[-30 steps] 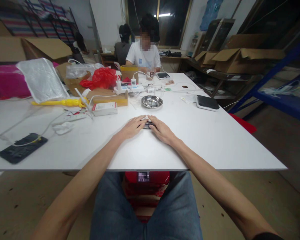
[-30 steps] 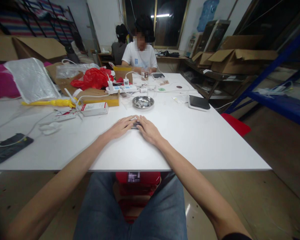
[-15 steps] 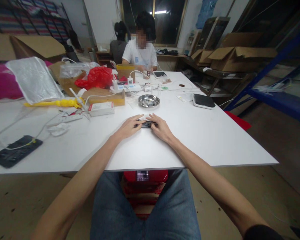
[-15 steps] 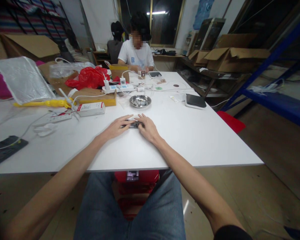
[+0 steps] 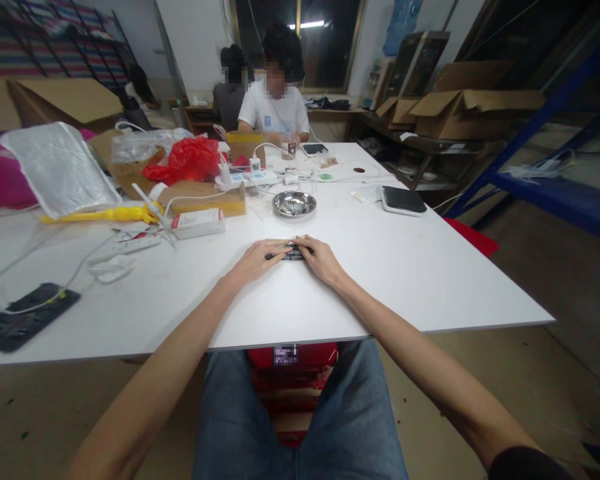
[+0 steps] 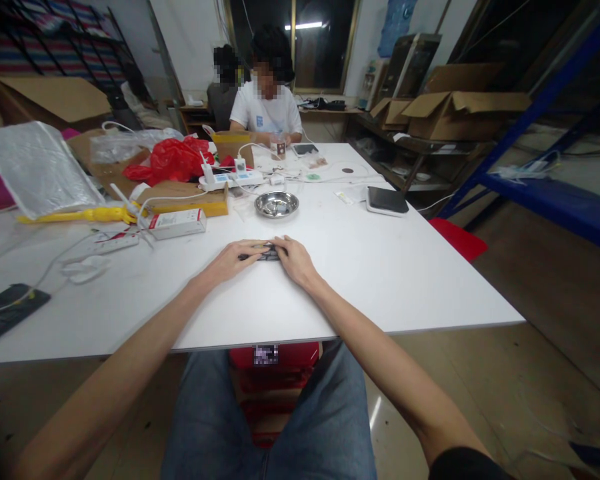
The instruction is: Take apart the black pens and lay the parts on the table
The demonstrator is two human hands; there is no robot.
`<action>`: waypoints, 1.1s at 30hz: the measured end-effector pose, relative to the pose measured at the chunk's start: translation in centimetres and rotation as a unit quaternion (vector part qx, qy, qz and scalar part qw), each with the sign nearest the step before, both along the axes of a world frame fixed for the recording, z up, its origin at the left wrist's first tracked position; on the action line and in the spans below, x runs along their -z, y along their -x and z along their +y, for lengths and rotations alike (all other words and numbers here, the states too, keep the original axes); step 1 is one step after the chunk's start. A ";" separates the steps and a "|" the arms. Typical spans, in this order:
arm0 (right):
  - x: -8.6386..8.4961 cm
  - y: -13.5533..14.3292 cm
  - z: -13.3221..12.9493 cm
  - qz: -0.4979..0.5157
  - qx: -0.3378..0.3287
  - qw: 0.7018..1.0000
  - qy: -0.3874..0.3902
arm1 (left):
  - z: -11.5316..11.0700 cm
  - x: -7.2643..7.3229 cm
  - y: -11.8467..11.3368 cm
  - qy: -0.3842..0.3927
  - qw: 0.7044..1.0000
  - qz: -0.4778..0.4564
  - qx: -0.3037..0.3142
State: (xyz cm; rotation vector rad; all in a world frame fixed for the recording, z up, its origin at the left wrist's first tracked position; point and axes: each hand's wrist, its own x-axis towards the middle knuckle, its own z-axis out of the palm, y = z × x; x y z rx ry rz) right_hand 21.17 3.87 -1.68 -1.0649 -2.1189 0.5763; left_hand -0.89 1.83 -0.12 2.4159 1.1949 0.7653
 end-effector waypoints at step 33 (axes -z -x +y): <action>-0.2 0.2 -0.8 -0.012 0.004 0.998 -0.055 | -0.8 -0.2 -0.5 -0.028 0.993 0.115 0.017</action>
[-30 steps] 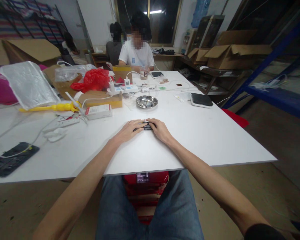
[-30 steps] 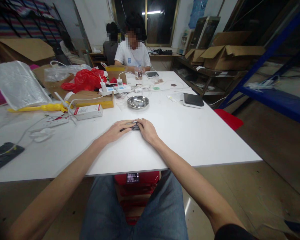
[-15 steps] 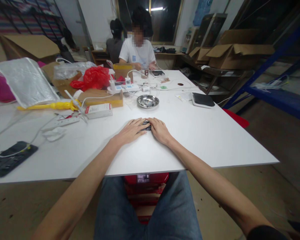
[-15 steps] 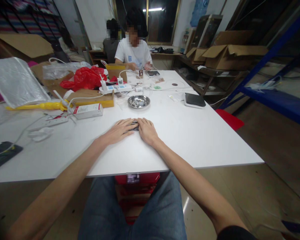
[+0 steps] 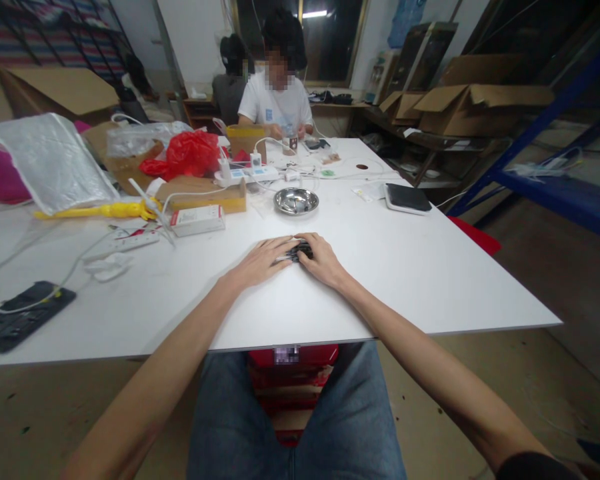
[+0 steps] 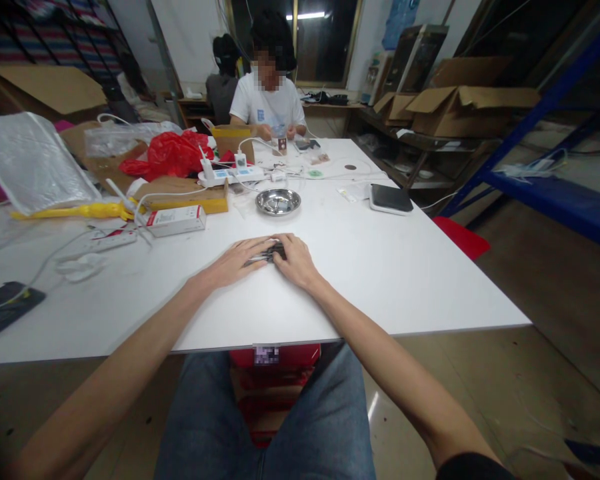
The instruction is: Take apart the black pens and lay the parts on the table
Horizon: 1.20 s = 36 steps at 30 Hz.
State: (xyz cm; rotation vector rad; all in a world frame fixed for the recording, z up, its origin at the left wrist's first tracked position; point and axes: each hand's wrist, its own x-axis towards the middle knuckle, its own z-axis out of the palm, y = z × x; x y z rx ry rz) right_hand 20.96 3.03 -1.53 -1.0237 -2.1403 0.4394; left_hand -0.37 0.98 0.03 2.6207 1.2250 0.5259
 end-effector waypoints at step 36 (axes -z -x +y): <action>-3.0 1.2 1.1 0.038 -0.072 0.994 -0.073 | -0.8 -1.2 -0.4 -0.121 0.976 -0.001 -0.179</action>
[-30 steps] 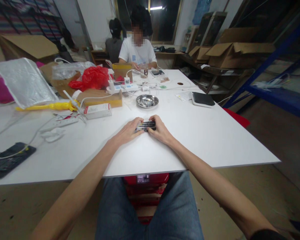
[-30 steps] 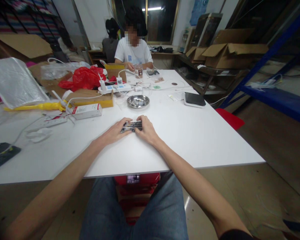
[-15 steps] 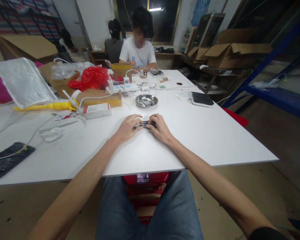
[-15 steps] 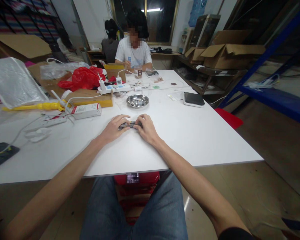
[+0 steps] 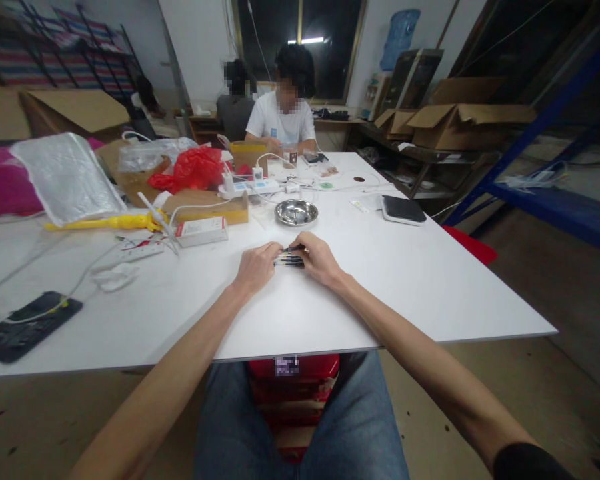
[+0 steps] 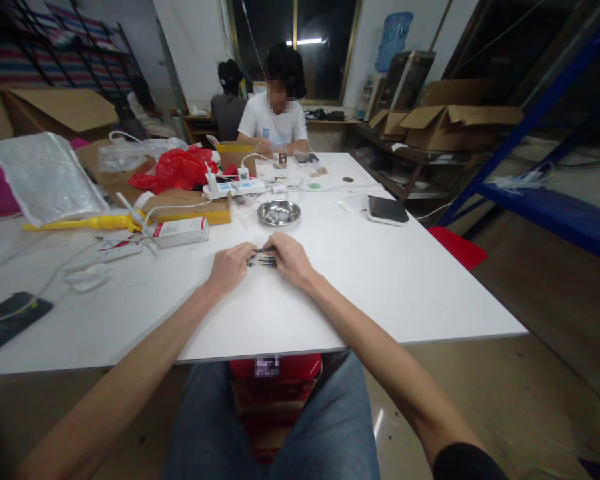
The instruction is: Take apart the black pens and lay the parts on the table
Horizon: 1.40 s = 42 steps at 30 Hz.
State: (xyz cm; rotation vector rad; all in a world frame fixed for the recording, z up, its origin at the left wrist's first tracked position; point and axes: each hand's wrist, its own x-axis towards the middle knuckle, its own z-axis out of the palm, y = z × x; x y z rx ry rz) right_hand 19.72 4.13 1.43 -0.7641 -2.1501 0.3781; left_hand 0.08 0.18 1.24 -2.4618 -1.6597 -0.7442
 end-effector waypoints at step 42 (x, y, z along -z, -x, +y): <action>0.3 -0.1 -1.9 -0.062 0.046 0.997 0.030 | -0.7 -0.7 -0.6 0.044 0.995 0.073 -0.048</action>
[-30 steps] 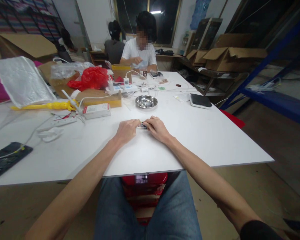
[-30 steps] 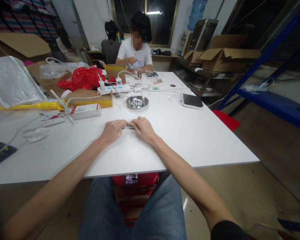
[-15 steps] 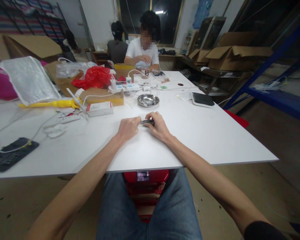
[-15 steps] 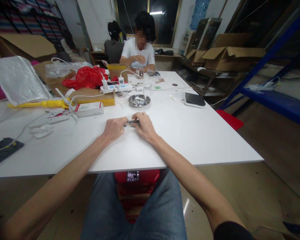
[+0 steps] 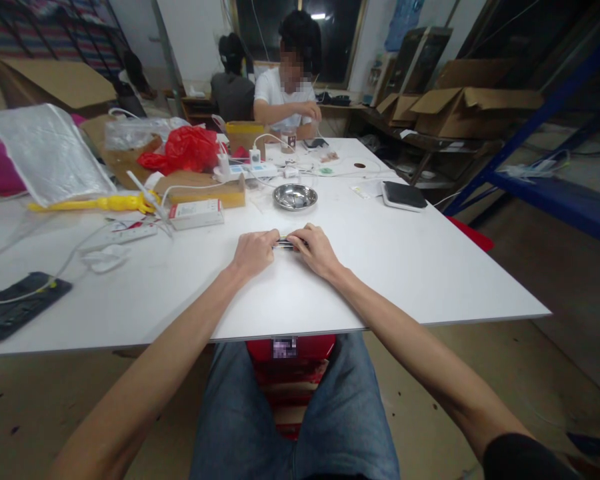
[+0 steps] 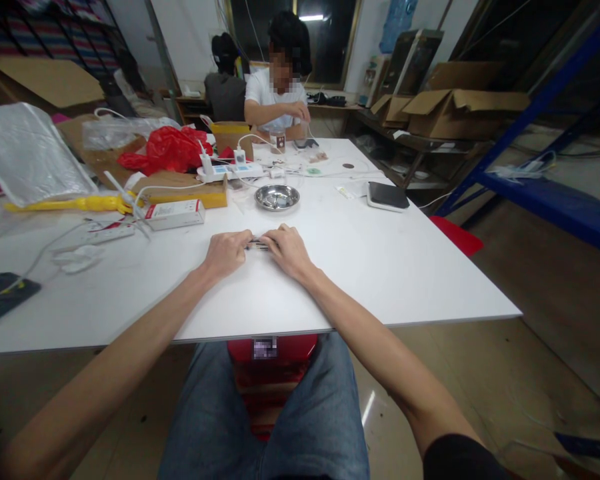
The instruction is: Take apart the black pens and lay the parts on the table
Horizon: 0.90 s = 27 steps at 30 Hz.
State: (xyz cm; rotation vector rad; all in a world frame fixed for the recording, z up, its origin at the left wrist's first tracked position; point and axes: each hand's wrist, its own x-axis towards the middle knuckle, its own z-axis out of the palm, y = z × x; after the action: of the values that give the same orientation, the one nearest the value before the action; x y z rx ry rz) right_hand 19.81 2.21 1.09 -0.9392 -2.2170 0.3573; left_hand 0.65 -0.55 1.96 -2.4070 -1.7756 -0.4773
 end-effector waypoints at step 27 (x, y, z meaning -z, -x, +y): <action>-0.3 -1.5 1.1 0.016 0.064 0.996 -0.058 | 0.6 0.7 0.2 -0.070 0.988 -0.131 0.043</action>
State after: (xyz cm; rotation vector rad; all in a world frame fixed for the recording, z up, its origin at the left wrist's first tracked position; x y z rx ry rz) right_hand 21.34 3.36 1.37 -0.9980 -2.1118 0.1806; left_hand 0.43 0.05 1.24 -2.4203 -1.6688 -0.9340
